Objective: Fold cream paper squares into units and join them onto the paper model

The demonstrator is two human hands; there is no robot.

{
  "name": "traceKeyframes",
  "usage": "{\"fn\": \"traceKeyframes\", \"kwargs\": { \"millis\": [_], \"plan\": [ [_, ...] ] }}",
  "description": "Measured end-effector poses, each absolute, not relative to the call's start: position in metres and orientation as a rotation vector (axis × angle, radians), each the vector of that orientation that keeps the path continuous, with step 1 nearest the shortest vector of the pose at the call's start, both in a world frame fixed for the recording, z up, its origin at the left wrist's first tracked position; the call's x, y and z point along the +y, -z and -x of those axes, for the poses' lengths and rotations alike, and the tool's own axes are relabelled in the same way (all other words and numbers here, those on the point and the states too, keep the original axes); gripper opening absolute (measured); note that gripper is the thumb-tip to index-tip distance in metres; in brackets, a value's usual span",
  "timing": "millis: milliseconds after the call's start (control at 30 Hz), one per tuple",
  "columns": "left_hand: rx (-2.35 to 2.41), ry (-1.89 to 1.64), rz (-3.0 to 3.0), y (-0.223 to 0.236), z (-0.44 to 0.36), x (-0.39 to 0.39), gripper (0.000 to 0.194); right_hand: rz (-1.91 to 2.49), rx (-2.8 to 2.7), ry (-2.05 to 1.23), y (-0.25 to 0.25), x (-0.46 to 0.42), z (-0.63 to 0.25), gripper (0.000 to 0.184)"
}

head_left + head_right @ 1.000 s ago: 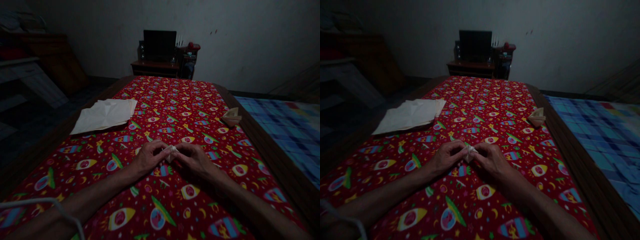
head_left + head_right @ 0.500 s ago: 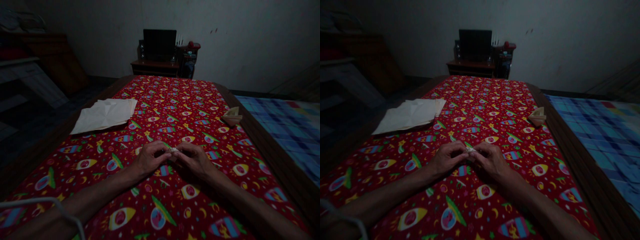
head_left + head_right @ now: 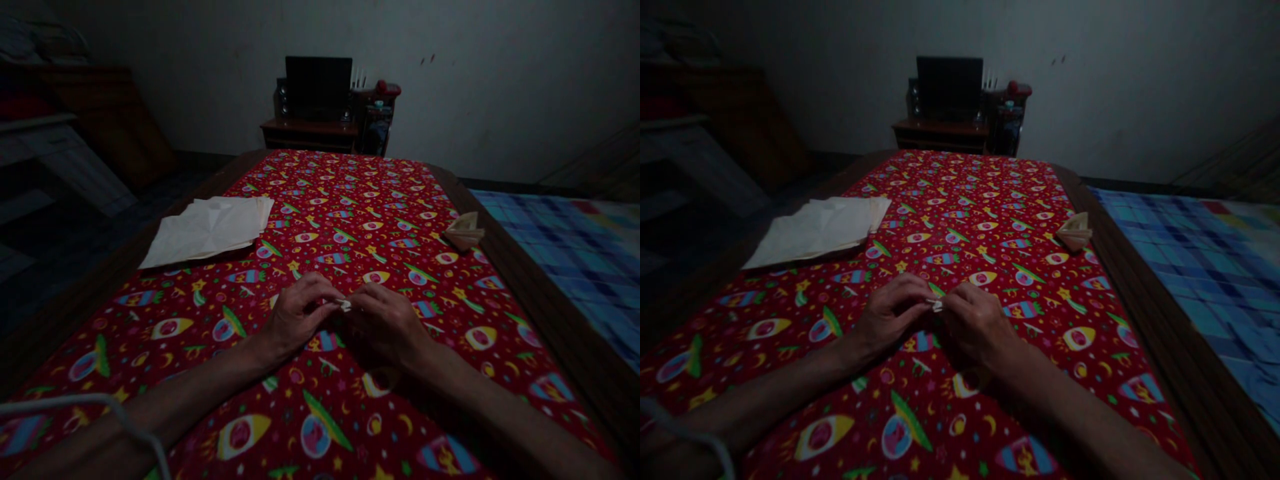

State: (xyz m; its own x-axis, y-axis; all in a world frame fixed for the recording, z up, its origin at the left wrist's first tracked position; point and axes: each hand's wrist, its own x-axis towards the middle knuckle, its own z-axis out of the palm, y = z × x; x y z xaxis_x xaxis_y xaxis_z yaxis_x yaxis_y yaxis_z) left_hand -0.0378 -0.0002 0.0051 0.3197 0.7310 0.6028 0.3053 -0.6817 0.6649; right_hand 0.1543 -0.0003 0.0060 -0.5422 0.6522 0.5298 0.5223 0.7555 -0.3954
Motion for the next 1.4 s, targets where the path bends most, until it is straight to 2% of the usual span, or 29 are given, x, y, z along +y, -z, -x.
{"fn": "traceKeyframes", "kwargs": {
  "millis": [167,467,767,900,1067,1267,1400],
  "plan": [
    [0.950,-1.388,-2.144,-0.007,0.039,-0.002,0.008,0.797,-2.229,-0.010,-0.007,0.000,-0.153,0.016],
    [0.961,-1.384,-2.051,-0.002,0.041,-0.001,0.007,0.795,-2.192,0.012,-0.011,0.001,-0.155,0.016],
    [0.970,-1.308,-2.108,-0.006,0.039,0.000,0.006,0.865,-2.242,-0.195,-0.003,0.006,-0.160,0.016],
    [0.894,-1.351,-2.208,-0.005,0.038,-0.005,0.014,0.868,-2.332,-0.421,-0.008,0.003,-0.163,0.016],
    [0.799,-1.287,-2.312,-0.003,0.042,-0.006,0.018,0.904,-2.349,-0.528,-0.008,0.004,-0.163,0.022],
    [0.724,-1.156,-2.340,-0.008,0.049,-0.002,0.013,1.019,-2.295,-0.829,-0.010,0.004,-0.158,0.031],
    [0.752,-1.093,-2.248,-0.012,0.049,-0.001,0.008,1.067,-2.284,-0.871,-0.012,0.001,-0.155,0.031]
  ]
}}
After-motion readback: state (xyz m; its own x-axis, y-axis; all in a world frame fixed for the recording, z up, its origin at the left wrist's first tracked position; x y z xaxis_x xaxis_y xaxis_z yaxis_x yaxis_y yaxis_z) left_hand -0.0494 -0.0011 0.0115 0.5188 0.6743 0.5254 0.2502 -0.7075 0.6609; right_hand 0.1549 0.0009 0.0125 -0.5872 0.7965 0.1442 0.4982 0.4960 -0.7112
